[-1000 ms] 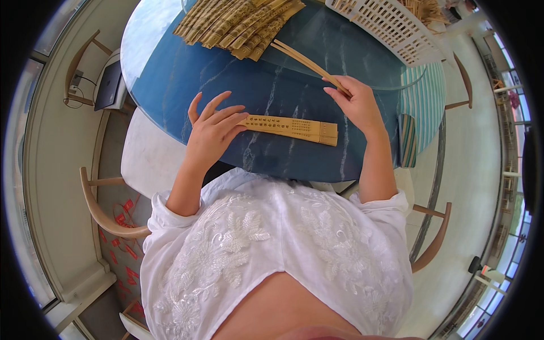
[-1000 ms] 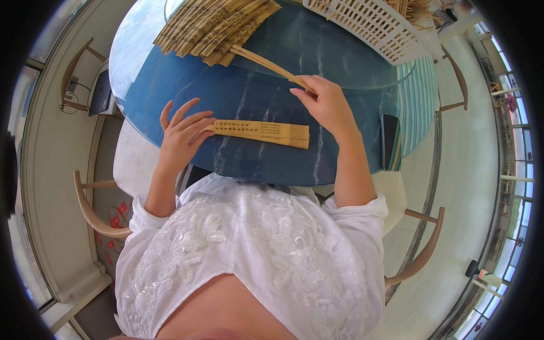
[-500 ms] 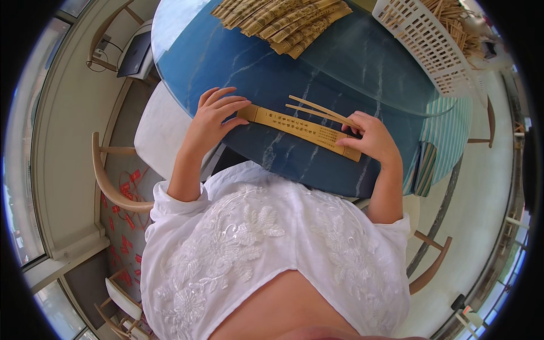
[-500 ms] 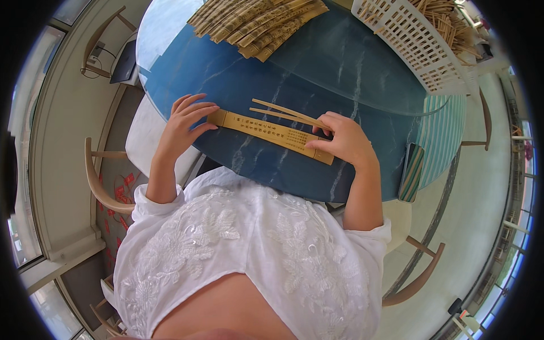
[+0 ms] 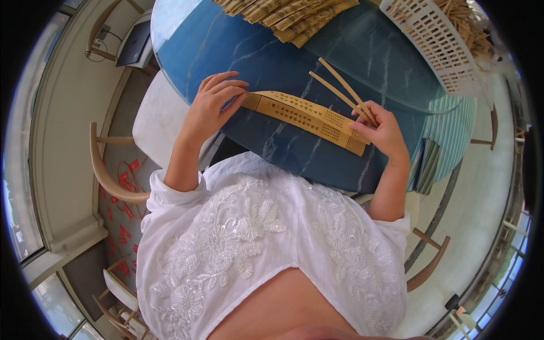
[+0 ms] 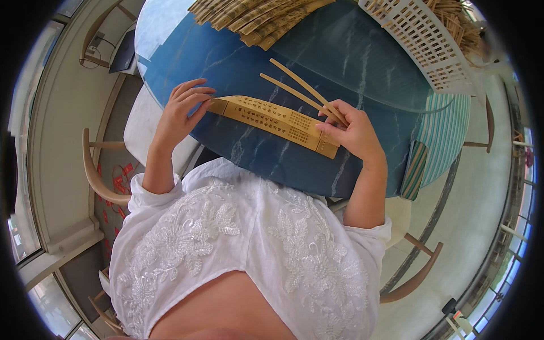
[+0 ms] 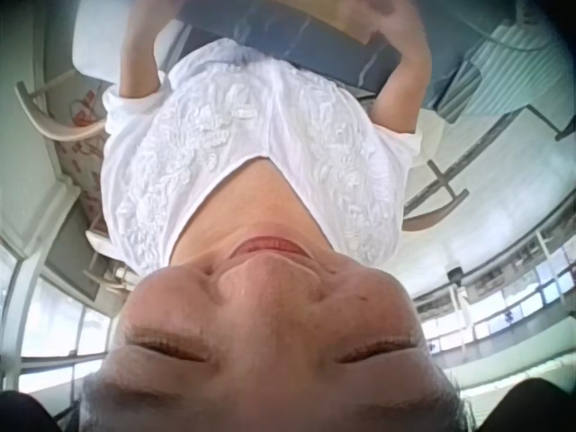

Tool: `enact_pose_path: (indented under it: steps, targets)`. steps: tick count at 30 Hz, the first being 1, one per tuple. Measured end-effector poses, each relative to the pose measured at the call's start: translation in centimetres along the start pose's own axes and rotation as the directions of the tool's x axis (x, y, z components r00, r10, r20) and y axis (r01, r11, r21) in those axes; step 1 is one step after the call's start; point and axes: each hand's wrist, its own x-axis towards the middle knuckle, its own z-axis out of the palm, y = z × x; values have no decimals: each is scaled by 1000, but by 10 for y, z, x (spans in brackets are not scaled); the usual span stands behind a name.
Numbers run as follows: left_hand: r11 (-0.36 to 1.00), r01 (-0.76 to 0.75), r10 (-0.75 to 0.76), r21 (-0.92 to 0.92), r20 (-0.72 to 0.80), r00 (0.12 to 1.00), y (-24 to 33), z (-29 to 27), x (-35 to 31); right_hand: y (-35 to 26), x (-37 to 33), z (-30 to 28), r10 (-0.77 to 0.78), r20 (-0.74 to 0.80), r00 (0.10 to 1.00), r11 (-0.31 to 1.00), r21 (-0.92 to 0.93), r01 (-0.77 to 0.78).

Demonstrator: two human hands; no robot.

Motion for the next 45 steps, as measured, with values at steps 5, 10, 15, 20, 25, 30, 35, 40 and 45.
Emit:
enact_pose_path:
  steps: [5, 10, 15, 20, 25, 30, 35, 40, 45]
  targets:
    - [826, 373, -394, -423, 40, 918, 16, 0, -2, 4, -4, -13, -2, 29, 1000, 989, 146, -2]
    - [459, 442, -431, -770, 243, 869, 6, 4, -7, 14, -4, -24, -45, 84, 995, 854, 520, -5]
    - [380, 478, -409, -792, 319, 855, 12, 5, -10, 14, -1, -25, -66, 6, 998, 819, 572, 51]
    - [319, 496, -399, -808, 360, 843, 13, 1, -8, 22, 1, -26, -112, -5, 994, 754, 651, 88]
    - [287, 479, -398, -830, 352, 847, 21, 7, -19, 25, 0, -28, -226, -20, 974, 717, 673, 180]
    - [366, 510, -365, -778, 384, 848, 27, 5, -21, 31, -1, -27, -150, -108, 983, 655, 734, 180]
    - [726, 495, -344, -478, 371, 863, 47, -6, -13, 37, -1, -29, -168, -111, 979, 613, 766, 192]
    - [833, 304, -200, -463, 260, 945, 67, 7, -3, 35, 0, -29, -219, -79, 973, 613, 764, 200]
    - [766, 241, -133, -595, 221, 966, 85, 22, 6, 33, -2, -26, -178, -81, 981, 644, 744, 178]
